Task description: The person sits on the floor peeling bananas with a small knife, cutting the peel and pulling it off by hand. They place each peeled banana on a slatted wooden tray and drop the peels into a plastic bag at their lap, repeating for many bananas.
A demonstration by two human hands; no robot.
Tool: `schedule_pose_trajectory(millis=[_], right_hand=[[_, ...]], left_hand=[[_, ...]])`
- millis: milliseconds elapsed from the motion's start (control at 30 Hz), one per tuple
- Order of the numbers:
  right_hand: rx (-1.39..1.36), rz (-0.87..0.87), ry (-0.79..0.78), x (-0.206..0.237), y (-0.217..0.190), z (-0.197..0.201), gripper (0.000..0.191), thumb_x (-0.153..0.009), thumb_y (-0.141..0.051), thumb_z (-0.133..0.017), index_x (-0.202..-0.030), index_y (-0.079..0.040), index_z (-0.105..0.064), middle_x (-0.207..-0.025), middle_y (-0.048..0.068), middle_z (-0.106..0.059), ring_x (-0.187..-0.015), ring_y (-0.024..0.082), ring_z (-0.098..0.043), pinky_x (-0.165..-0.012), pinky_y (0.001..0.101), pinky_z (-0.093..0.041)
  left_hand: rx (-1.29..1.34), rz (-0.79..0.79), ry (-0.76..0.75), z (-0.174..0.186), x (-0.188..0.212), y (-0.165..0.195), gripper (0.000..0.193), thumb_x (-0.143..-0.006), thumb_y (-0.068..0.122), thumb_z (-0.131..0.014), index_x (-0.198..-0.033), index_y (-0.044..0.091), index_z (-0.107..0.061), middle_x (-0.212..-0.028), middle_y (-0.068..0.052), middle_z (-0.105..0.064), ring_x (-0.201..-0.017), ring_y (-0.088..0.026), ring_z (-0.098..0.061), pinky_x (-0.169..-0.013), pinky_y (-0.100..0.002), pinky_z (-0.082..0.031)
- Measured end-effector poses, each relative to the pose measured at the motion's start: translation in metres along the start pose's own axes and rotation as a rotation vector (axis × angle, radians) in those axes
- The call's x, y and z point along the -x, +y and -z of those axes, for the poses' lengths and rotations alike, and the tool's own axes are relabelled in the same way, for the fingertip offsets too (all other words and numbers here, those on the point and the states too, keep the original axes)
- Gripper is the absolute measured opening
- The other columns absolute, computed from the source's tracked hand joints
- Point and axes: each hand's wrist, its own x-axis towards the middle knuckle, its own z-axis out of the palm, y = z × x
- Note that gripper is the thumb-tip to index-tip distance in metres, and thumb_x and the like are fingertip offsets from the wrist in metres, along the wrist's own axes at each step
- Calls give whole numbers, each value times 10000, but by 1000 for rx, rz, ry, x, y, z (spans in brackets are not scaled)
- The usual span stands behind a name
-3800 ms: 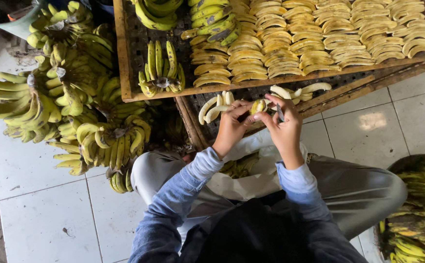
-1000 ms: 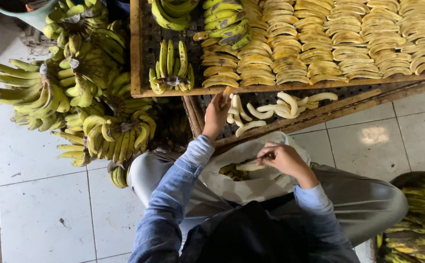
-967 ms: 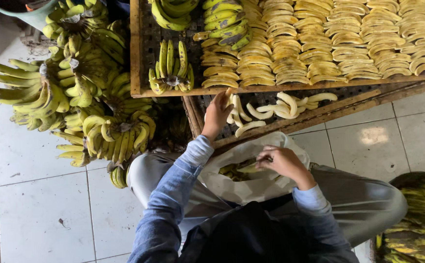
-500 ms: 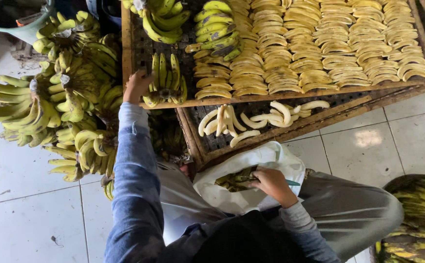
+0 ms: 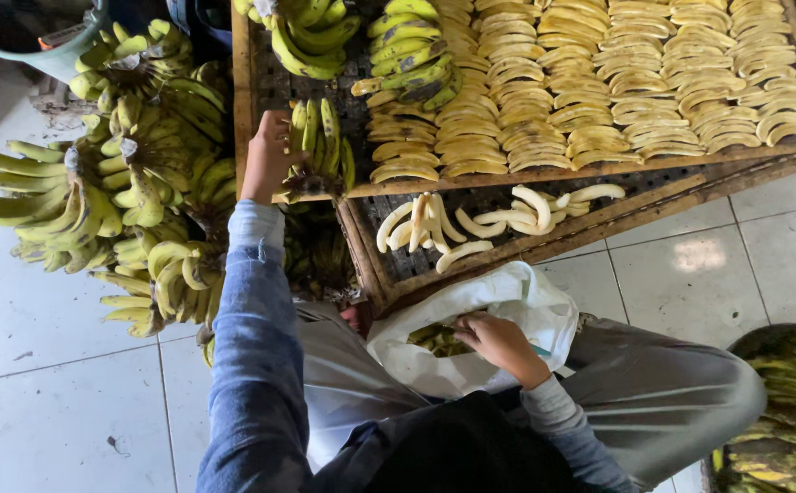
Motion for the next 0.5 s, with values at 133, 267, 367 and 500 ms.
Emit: schedule_pose_trajectory(millis=[133,267,367,500], right_hand=[[53,15,-42,-1,-11,3,355,-950,-410,-658,-1001,-66,-733,-978,104,-742,-829,334,-705,-718,444,-552],[-50,-2,-45,-6,-38,25,406,-919,-423,-668,-1128,-76,-699,-919,117,-740,-768,326,-700,-656,444,-539],[-108,-149,-179,-15,-63,54,530,-924,-473,-661,-1287,-94,-584,-799,100,-707,-679,273,-690,-640,414,-541],[-302,5,288,-28,-96,96,470,-1012,-343,-565,-1385,-66,-497,-840,80,-668,-668,242,-674,-609,382,-525]], left_hand=[[-363,-209,261,-1,31,6,612,-745,41,-935,-1219,9,-550,-1179,-163,-698,-1100,-312,-702,-889,-384,-589],[-500,-407,466,-10,49,24,531,-798,-32,-863,-1258,22,-604,-1243,-161,-699,-1175,-316,-678,-954,-402,-580],[-541,-553,639,-17,54,62,524,-821,-56,-825,-1298,54,-638,-1269,-140,-694,-1199,-270,-661,-1013,-382,-582],[-67,-518,412,-74,99,130,553,-933,42,-820,-1440,81,-601,-1307,-135,-698,-1148,-205,-660,-996,-329,-583]])
